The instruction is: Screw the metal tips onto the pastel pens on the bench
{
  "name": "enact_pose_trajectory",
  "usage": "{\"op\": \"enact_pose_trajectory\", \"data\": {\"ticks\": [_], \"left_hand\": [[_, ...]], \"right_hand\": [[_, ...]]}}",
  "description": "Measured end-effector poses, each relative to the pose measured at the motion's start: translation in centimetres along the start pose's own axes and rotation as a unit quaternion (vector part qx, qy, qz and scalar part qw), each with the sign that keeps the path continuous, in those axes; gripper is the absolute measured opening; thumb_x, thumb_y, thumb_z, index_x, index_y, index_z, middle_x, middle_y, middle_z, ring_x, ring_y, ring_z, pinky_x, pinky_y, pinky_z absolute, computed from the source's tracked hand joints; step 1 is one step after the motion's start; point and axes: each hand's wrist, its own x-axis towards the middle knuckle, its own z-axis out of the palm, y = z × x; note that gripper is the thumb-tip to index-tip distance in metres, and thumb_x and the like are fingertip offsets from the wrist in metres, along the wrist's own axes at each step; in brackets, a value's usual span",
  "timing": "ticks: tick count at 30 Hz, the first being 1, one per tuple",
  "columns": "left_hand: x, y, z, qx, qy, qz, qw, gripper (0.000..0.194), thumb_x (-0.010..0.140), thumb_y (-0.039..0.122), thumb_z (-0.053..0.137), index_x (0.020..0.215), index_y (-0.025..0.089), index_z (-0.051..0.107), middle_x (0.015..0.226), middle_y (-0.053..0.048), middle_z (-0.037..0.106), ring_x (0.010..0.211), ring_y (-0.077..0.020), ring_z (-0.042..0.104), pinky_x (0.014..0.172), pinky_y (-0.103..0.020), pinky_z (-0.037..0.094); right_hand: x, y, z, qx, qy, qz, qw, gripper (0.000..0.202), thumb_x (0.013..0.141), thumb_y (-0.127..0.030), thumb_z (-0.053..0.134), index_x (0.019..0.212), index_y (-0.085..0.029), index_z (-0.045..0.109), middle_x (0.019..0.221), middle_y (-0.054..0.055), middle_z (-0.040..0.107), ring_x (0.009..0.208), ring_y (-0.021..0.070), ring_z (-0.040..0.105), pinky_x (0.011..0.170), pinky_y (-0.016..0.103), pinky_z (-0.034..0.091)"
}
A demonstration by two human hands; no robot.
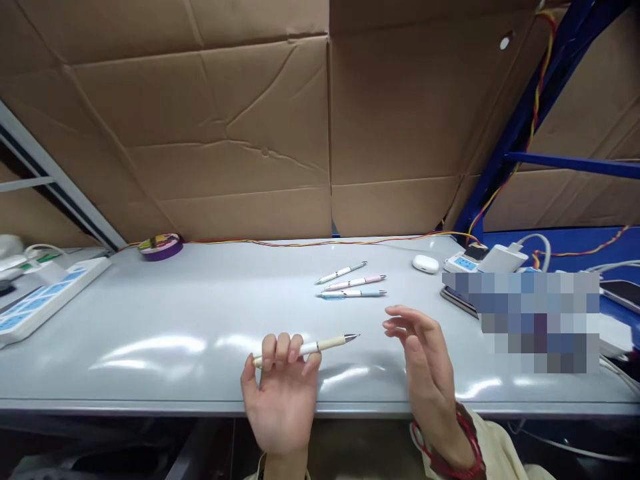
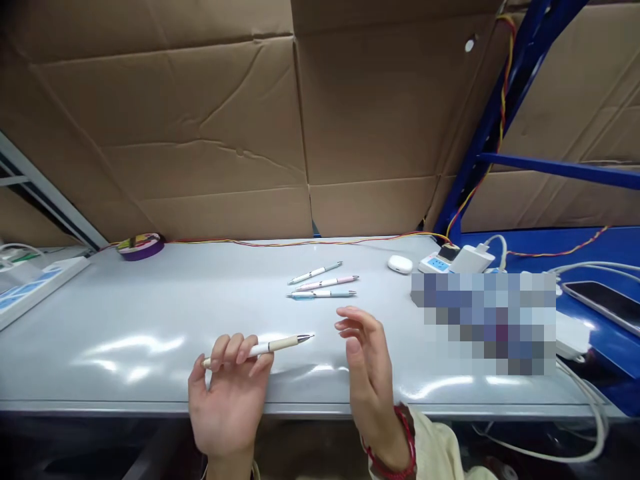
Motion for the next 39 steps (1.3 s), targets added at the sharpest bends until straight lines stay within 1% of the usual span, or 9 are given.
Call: {"op": "enact_pose_trajectory", "data": {"ticks": [7, 13, 18, 25, 28, 31, 34, 37, 39], "left_hand": [[0.1, -0.1, 0.1, -0.07, -0.01, -0.009, 0.997, 0.026, 0.085, 0.038, 0.045, 0.069, 0.019, 0.036, 0.066, 0.003, 0.042, 0.065, -0.0133, 0.043, 0.058, -0.028, 0.035], [0.0, 0.0, -0.1, -0.077, -0.029, -0.016, 0.996, 0.021, 0.087, 0.031, 0.041, 0.069, 0.019, 0.037, 0.066, 0.003, 0.042, 0.066, -0.0133, 0.042, 0.058, -0.028, 0.034], [0.1, -0.1, -0.2, -0.081, -0.03, -0.017, 0.996, 0.023, 0.087, 0.034, 0.042, 0.07, 0.019, 0.036, 0.066, 0.003, 0.042, 0.066, -0.0132, 0.042, 0.058, -0.028, 0.034], [0.1, -0.1, -0.3, -0.058, -0.033, -0.01, 0.998, 0.023, 0.089, 0.032, 0.039, 0.069, 0.019, 0.037, 0.065, 0.003, 0.041, 0.065, -0.0128, 0.042, 0.057, -0.028, 0.035], [-0.2, -0.2, -0.2, -0.037, -0.047, -0.013, 0.998, 0.032, 0.09, 0.043, 0.037, 0.068, 0.019, 0.036, 0.066, 0.003, 0.038, 0.064, -0.0127, 0.04, 0.056, -0.027, 0.035], [-0.5, -0.4, -0.2, 0.049, -0.108, -0.034, 0.992, 0.044, 0.085, 0.058, 0.038, 0.066, 0.019, 0.034, 0.064, 0.003, 0.033, 0.063, -0.0132, 0.036, 0.056, -0.027, 0.035], [-0.9, -0.8, -0.4, 0.212, -0.2, -0.012, 0.956, 0.048, 0.082, 0.064, 0.035, 0.065, 0.019, 0.034, 0.063, 0.001, 0.031, 0.064, -0.0151, 0.034, 0.06, -0.028, 0.034], [-1.1, -1.0, -0.6, 0.359, -0.278, 0.053, 0.89, 0.047, 0.085, 0.064, 0.027, 0.071, 0.02, 0.036, 0.066, 0.0, 0.036, 0.066, -0.0168, 0.035, 0.064, -0.03, 0.034], [-1.2, -1.1, -0.1, 0.454, -0.328, 0.074, 0.825, 0.043, 0.087, 0.062, 0.028, 0.077, 0.022, 0.039, 0.072, -0.001, 0.041, 0.069, -0.0175, 0.038, 0.067, -0.031, 0.035]], "right_hand": [[-0.1, 0.1, -0.1, 0.033, 0.012, -0.001, 0.999, 0.022, 0.093, -0.033, 0.038, 0.104, -0.025, 0.056, 0.108, 0.006, 0.053, 0.09, 0.0186, 0.053, 0.079, 0.035, 0.042], [-0.1, 0.2, -0.2, 0.024, -0.013, -0.004, 1.0, 0.022, 0.094, -0.032, 0.037, 0.103, -0.026, 0.056, 0.106, 0.004, 0.053, 0.091, 0.0174, 0.052, 0.08, 0.033, 0.041], [0.1, 0.3, -0.3, -0.026, -0.057, -0.019, 0.998, 0.021, 0.094, -0.029, 0.036, 0.104, -0.025, 0.055, 0.103, 0.004, 0.055, 0.09, 0.0164, 0.053, 0.079, 0.029, 0.043], [0.0, 0.1, -0.4, -0.034, -0.072, -0.007, 0.997, 0.022, 0.095, -0.028, 0.034, 0.106, -0.026, 0.053, 0.104, 0.003, 0.054, 0.093, 0.0156, 0.052, 0.082, 0.028, 0.042], [0.0, 0.1, -0.5, -0.055, -0.108, -0.011, 0.993, 0.02, 0.095, -0.026, 0.035, 0.106, -0.027, 0.051, 0.103, 0.002, 0.054, 0.094, 0.0149, 0.052, 0.083, 0.027, 0.041], [0.1, 0.2, -0.2, -0.093, -0.229, -0.014, 0.969, 0.015, 0.09, -0.022, 0.045, 0.102, -0.025, 0.052, 0.094, 0.001, 0.057, 0.087, 0.0144, 0.053, 0.079, 0.026, 0.042], [0.4, 0.2, 0.2, -0.133, -0.361, -0.021, 0.923, 0.018, 0.086, -0.017, 0.051, 0.101, -0.024, 0.054, 0.09, 0.0, 0.059, 0.081, 0.0145, 0.054, 0.074, 0.026, 0.043], [0.4, 0.5, 0.3, -0.161, -0.38, -0.035, 0.91, 0.022, 0.085, -0.012, 0.048, 0.101, -0.025, 0.056, 0.093, 0.001, 0.06, 0.089, 0.016, 0.053, 0.079, 0.028, 0.044], [0.3, 0.9, 0.3, -0.174, -0.369, -0.048, 0.912, 0.029, 0.084, -0.01, 0.048, 0.107, -0.025, 0.056, 0.105, 0.003, 0.057, 0.101, 0.018, 0.049, 0.087, 0.031, 0.043]]}}
